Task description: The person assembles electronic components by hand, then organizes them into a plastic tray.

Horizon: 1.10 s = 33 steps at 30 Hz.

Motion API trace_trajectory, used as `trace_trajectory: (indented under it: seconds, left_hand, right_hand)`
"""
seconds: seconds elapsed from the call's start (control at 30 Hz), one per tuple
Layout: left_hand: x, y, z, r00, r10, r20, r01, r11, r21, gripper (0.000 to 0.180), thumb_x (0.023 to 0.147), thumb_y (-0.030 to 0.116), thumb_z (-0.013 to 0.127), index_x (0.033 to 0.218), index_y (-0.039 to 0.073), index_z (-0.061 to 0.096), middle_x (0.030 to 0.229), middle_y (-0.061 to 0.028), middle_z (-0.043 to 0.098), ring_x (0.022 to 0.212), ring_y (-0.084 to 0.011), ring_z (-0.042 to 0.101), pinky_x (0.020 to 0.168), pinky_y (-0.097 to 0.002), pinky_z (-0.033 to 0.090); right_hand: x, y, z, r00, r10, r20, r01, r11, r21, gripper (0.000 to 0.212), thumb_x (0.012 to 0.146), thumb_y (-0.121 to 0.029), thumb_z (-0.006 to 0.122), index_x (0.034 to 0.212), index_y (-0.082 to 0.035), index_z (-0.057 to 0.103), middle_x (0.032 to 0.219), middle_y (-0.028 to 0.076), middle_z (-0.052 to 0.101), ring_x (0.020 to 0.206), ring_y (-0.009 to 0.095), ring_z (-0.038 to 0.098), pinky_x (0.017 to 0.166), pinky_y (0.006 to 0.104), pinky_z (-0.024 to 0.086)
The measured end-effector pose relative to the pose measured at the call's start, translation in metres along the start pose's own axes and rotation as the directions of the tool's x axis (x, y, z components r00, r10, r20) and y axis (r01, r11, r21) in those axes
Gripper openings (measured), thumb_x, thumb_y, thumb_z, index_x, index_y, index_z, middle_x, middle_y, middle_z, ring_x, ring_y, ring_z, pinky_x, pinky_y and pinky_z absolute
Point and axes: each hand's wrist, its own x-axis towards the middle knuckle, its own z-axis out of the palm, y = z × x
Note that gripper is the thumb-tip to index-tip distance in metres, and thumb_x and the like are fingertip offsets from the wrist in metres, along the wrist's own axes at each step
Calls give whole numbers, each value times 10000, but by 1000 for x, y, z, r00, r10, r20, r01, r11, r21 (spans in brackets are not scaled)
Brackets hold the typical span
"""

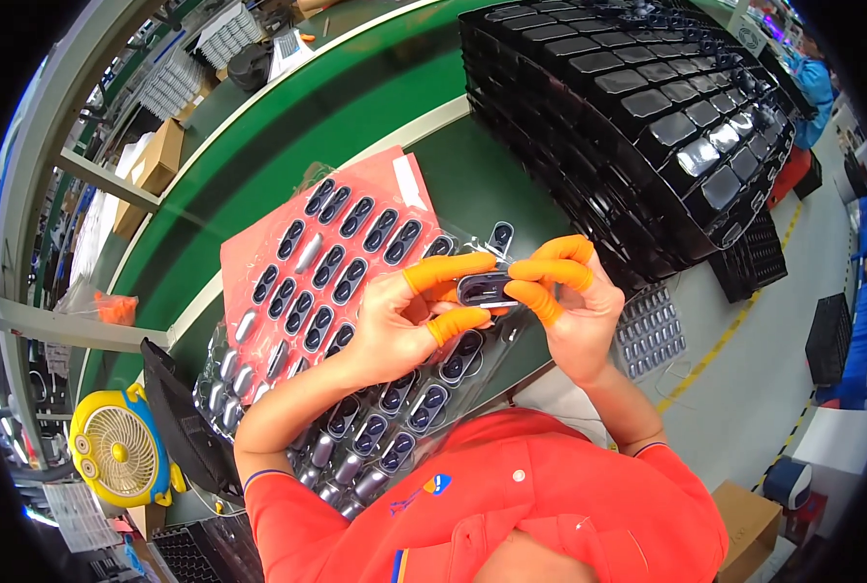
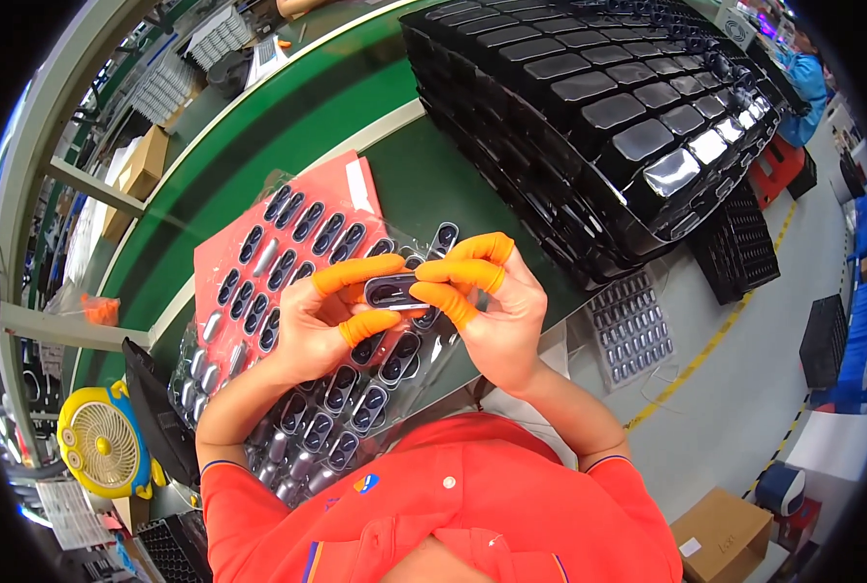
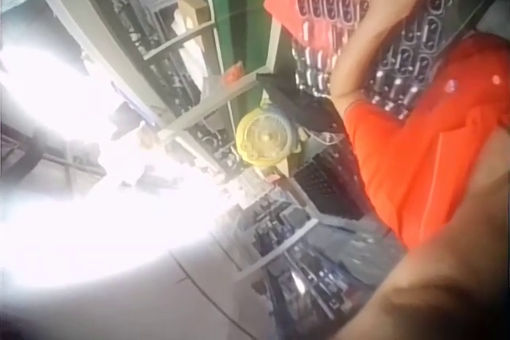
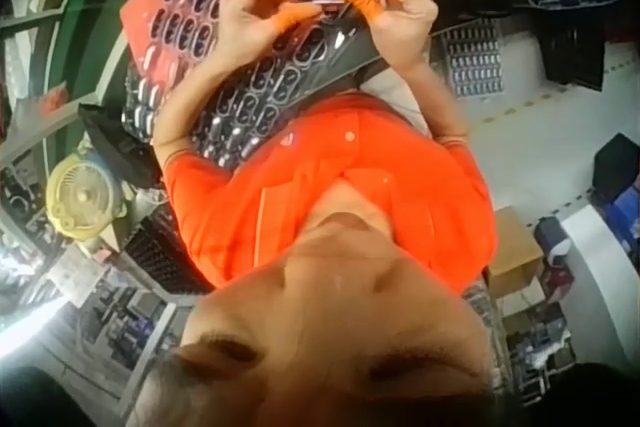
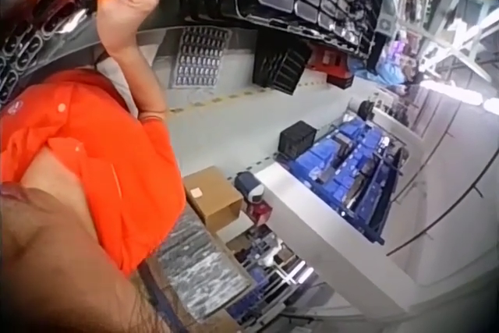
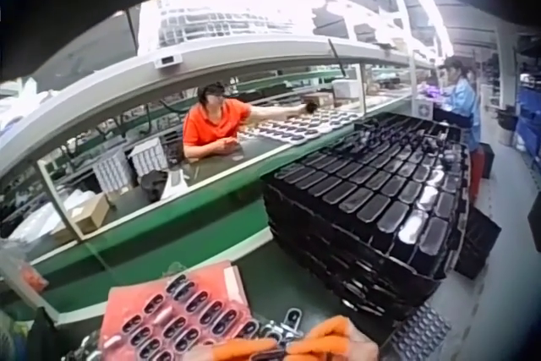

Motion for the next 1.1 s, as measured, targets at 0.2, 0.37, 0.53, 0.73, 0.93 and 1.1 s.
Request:
trace_trajectory:
  seconds: [0.2,0.37,0.53,0.73,0.93,1.1]
  left_hand:
    - [-1,2,7,1000,7,-29,-7,1000,8,400,772,-96,606,1152,-90,482,1066,-202,580,915,-268,620,788,-354,542]
    - [0,2,9,995,-22,-97,9,991,-135,288,800,-48,607,1076,-60,527,1001,-131,578,815,-184,625,730,-270,542]
    - [2,2,11,997,30,-76,-43,984,-172,199,823,-40,581,1012,-71,525,1006,-140,565,809,-191,622,701,-266,546]
    - [5,4,12,996,74,-44,-81,983,-163,175,814,-57,576,982,-50,528,1007,-185,561,834,-224,617,624,-291,560]
    - [7,5,2,988,-28,-152,0,983,-182,193,807,-64,580,992,-52,526,998,-182,558,841,-222,612,608,-285,555]
    - [6,6,14,954,294,-52,-275,933,231,208,785,-63,605,980,-55,533,935,-152,569,800,-193,620,590,-261,540]
  right_hand:
    - [-2,0,-1,999,42,16,-43,997,64,195,670,82,711,837,-9,667,855,38,522,721,97,521,602,203,430]
    - [-11,4,6,986,-162,45,165,984,-73,226,674,96,700,873,3,645,896,68,499,758,123,522,629,224,445]
    - [-14,9,8,956,-291,20,291,949,-122,300,678,93,700,946,-8,614,1016,134,485,760,136,541,594,223,460]
    - [-14,9,0,925,-380,3,377,919,-110,358,672,67,716,994,-4,578,1176,209,435,769,190,577,593,238,486]
    - [5,-31,-12,998,-9,-61,16,992,129,300,728,-34,705,990,14,567,1143,197,496,788,233,593,587,263,487]
    - [1,-11,-12,936,-99,338,203,935,-289,248,780,-93,653,979,27,569,888,162,584,708,239,598,560,272,461]
